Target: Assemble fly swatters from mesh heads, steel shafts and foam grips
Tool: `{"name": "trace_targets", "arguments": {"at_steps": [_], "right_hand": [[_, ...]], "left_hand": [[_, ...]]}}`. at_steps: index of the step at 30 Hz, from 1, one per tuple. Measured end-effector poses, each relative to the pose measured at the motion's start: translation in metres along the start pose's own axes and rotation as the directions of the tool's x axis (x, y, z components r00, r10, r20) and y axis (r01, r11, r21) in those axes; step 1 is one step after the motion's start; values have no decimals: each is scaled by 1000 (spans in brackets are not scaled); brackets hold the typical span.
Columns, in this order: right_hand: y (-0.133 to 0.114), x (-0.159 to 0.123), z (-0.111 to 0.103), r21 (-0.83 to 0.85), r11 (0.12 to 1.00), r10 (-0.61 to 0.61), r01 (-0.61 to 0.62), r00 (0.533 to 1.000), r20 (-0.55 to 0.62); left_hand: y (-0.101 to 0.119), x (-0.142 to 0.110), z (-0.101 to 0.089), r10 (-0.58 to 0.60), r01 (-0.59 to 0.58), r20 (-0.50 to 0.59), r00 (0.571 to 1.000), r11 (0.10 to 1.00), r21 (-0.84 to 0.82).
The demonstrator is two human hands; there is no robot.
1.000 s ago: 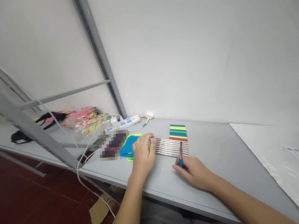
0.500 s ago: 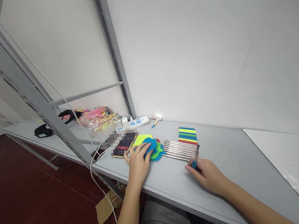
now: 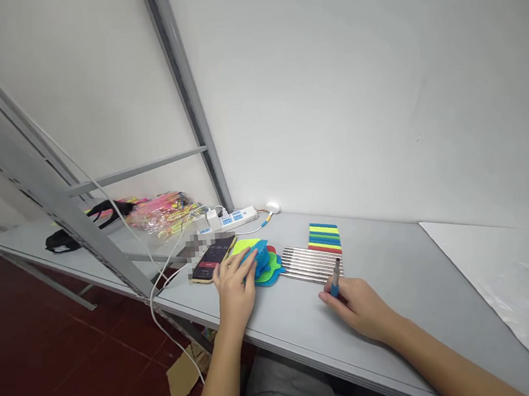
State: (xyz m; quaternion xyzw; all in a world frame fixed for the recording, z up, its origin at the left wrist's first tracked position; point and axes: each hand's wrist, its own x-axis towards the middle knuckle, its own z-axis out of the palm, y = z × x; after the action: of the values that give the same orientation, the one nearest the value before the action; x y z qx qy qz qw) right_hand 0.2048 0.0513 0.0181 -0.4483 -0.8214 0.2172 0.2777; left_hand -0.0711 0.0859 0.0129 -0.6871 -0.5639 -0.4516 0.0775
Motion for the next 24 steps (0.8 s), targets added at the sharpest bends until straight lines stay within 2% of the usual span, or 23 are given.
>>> {"name": "trace_targets", "arguments": {"at_steps": [2,5,8,12,15,19,21,24], "right_hand": [[0,0,-1,-20,1000,-12,11,999,-38],[0,1,-2,-33,999,-29,26,994,-104],[-1,2,-2,32,999,-36,40,993,-116],[-2,1,-1,241,970,65,-33,989,-129],[-3,2,1,473,876,178,-91,974,-142],[-3,5,1,725,673,310,-147,946,-96],[-3,6,0,787,595,331,-165,942,-52],[-4,7,-2,847,504,332,-167,943,-12]], "left_hand": [[4,0,0,21,-25,-79,997,998,-51],[17,0,3,79,-94,-121,990,988,-121],[37,-1,10,148,-166,-108,983,970,-177],[62,-6,21,277,-274,-24,961,929,-249],[74,-12,27,407,-376,52,912,880,-291],[79,-17,28,521,-466,87,849,816,-342],[80,-19,26,518,-463,86,851,818,-341],[82,-20,21,435,-390,72,898,859,-333]]}}
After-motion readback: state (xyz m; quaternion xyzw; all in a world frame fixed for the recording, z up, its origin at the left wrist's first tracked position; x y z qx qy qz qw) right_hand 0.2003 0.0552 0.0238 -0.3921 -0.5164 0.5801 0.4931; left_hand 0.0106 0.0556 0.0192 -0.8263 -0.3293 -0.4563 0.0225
